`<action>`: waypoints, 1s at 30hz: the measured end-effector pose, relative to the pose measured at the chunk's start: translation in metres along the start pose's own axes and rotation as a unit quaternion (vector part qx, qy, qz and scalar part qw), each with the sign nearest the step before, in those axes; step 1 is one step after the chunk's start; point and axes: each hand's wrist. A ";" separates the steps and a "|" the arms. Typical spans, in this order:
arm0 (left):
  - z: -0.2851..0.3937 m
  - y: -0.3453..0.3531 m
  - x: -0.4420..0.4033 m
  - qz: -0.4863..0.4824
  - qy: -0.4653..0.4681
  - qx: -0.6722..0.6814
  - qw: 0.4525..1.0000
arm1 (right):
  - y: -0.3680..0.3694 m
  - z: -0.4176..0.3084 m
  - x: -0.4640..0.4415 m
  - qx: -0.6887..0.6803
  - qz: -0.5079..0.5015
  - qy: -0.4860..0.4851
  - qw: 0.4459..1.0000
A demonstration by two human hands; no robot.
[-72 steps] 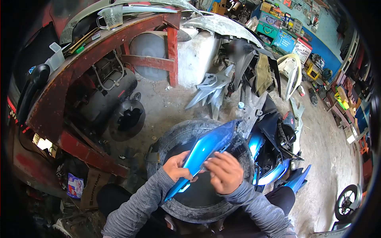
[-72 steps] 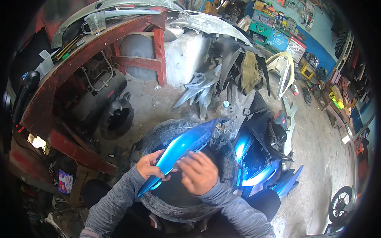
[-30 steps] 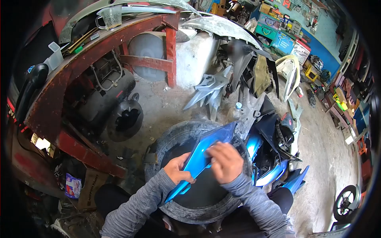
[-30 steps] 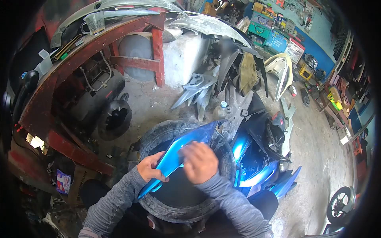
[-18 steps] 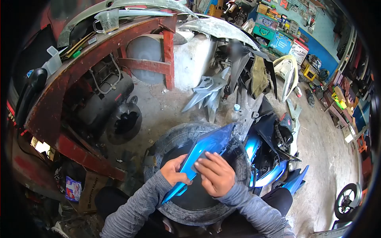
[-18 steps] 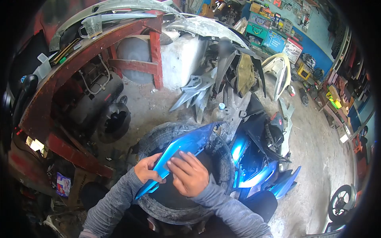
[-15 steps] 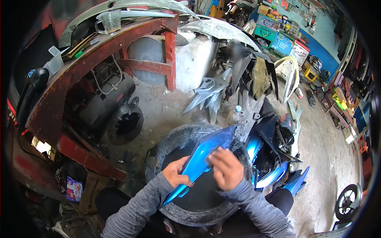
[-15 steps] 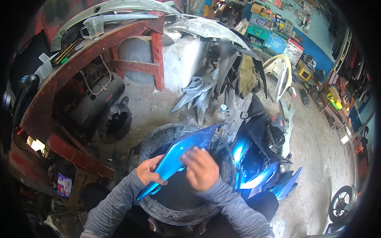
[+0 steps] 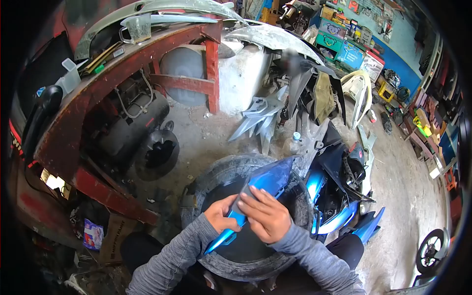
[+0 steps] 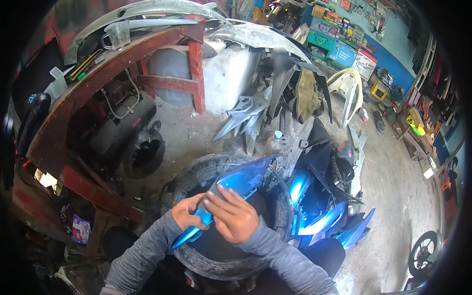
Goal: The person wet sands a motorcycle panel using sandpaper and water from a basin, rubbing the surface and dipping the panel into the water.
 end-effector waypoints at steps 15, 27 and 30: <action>-0.006 -0.001 -0.002 0.003 -0.003 -0.035 0.999 | -0.001 0.031 0.000 0.021 0.075 0.064 0.995; -0.004 -0.005 0.001 0.020 -0.016 -0.024 0.999 | -0.004 0.023 0.010 -0.002 0.035 0.043 0.998; 0.001 -0.006 0.005 0.023 -0.016 -0.028 0.999 | 0.003 0.050 0.035 0.019 0.104 0.074 0.992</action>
Point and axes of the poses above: each hand's wrist, its own x-axis away from the middle knuckle, its own y-axis out of the palm, z = x × y, and after that the axes turned 7 degrees about -x, right-handed
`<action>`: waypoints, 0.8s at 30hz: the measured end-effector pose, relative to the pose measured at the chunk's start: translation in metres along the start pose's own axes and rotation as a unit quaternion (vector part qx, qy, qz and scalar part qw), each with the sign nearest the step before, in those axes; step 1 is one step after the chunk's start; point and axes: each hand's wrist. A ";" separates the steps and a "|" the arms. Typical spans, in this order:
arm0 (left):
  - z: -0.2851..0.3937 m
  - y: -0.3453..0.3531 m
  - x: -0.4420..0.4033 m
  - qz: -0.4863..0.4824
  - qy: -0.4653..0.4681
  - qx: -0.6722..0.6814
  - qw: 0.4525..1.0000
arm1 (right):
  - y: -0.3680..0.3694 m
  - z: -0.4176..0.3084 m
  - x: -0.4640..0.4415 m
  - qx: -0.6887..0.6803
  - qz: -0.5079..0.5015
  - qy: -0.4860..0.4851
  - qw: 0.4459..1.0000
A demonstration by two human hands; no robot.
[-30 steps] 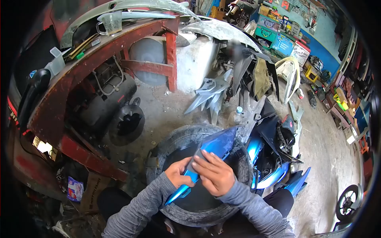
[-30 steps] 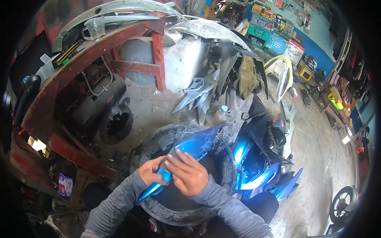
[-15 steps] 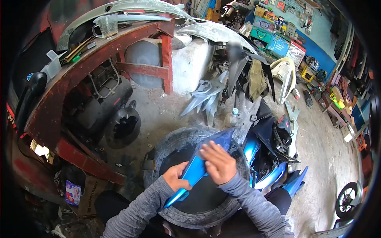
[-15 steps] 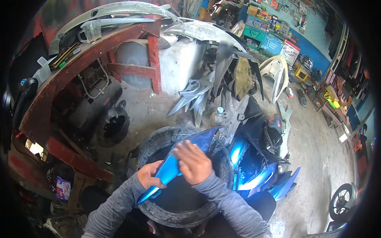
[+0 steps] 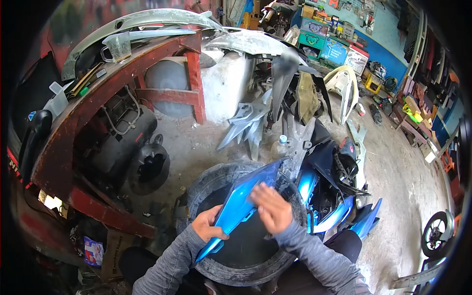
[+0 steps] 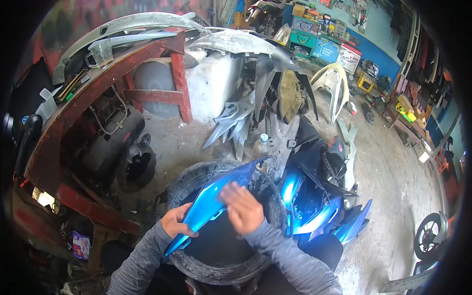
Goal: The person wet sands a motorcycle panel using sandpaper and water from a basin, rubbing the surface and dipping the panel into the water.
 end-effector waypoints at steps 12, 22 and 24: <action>-0.010 -0.003 -0.004 0.003 -0.002 -0.033 0.999 | 0.004 0.028 -0.017 -0.029 0.037 0.107 0.993; -0.007 -0.002 -0.002 -0.003 0.018 -0.038 0.999 | -0.006 0.045 -0.015 -0.032 0.024 0.112 0.993; -0.003 -0.003 0.001 0.011 0.018 -0.052 0.998 | -0.008 0.022 -0.014 -0.041 -0.003 0.058 0.997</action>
Point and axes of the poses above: each hand's wrist, its own x-axis away from the middle knuckle, its own y-axis out of the palm, z = x × y, and after that the axes turned 7 degrees about -x, right-handed
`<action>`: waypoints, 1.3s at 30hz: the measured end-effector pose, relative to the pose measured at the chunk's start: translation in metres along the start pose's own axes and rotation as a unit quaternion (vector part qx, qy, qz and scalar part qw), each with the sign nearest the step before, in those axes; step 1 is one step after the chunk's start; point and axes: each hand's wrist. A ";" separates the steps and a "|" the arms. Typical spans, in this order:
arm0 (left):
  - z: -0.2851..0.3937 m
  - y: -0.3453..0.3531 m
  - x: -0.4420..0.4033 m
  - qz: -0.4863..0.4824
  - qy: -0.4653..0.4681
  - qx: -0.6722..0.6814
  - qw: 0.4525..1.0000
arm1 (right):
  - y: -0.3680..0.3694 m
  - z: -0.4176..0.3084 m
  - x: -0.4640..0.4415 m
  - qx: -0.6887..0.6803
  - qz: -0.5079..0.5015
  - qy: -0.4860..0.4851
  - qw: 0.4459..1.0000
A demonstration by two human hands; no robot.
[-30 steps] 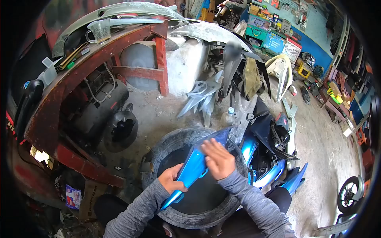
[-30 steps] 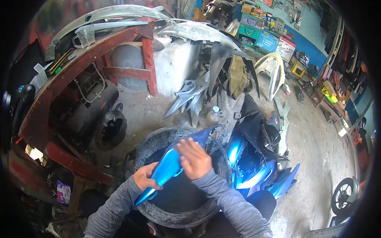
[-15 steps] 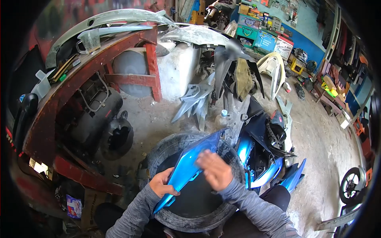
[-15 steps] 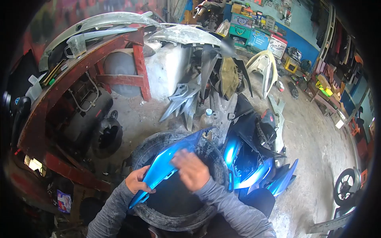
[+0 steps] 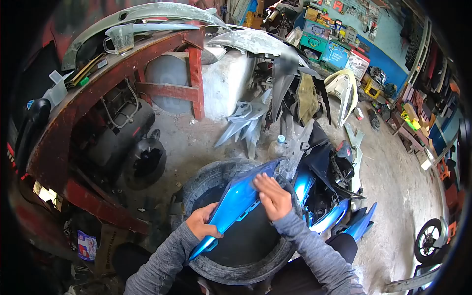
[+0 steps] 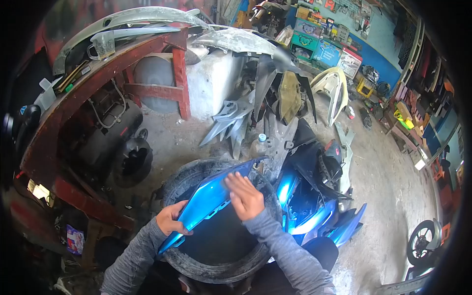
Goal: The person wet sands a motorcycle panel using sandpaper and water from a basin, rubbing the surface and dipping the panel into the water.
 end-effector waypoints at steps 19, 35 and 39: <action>-0.003 0.003 -0.006 -0.023 0.007 0.069 0.997 | 0.015 -0.067 0.004 0.025 -0.076 -0.074 0.994; 0.045 -0.014 0.048 -0.067 0.011 0.036 0.997 | 0.014 -0.094 0.005 0.013 -0.036 -0.120 0.992; 0.052 -0.012 0.056 -0.044 0.052 0.031 0.997 | 0.006 -0.104 -0.008 0.038 -0.045 -0.148 0.987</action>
Point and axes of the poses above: each hand's wrist, its own x-axis away from the middle knuckle, its own y-axis out of the palm, z = x × y, and after that the axes turned 7 degrees about -x, right-handed
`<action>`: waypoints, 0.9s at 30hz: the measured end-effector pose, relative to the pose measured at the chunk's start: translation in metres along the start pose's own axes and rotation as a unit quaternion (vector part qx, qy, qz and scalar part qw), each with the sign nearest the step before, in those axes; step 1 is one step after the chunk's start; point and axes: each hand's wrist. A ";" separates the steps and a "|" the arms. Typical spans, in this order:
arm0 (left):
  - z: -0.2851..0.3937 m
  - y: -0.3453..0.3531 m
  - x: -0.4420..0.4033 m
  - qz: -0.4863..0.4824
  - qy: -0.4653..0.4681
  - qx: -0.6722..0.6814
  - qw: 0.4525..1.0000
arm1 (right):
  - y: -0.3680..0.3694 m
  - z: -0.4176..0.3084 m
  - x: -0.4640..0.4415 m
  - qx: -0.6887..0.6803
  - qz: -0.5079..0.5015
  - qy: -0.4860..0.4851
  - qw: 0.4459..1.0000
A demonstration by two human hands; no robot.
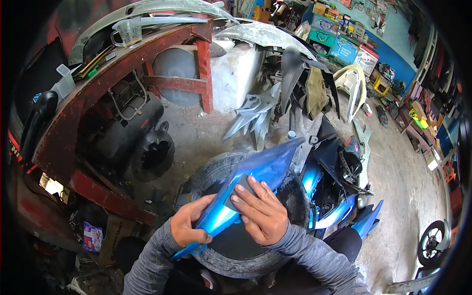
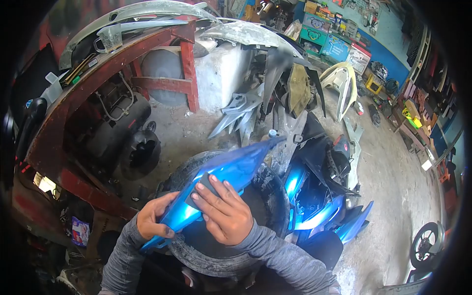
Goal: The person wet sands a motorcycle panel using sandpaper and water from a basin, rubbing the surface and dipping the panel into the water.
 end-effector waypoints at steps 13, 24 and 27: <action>-0.054 0.005 -0.041 0.103 0.056 0.065 0.991 | 0.018 0.058 -0.014 0.009 0.029 0.068 0.997; -0.096 0.003 -0.072 0.151 0.064 0.076 0.983 | 0.043 0.085 0.010 -0.053 0.005 0.128 0.990; -0.105 0.001 -0.080 0.112 0.028 0.173 0.978 | 0.051 0.068 0.014 -0.074 -0.037 0.081 0.993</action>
Point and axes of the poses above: each hand's wrist, its own x-axis away from the middle knuckle, its own y-axis out of the palm, z = x × y, and after that the axes turned 7 degrees about -x, right-handed
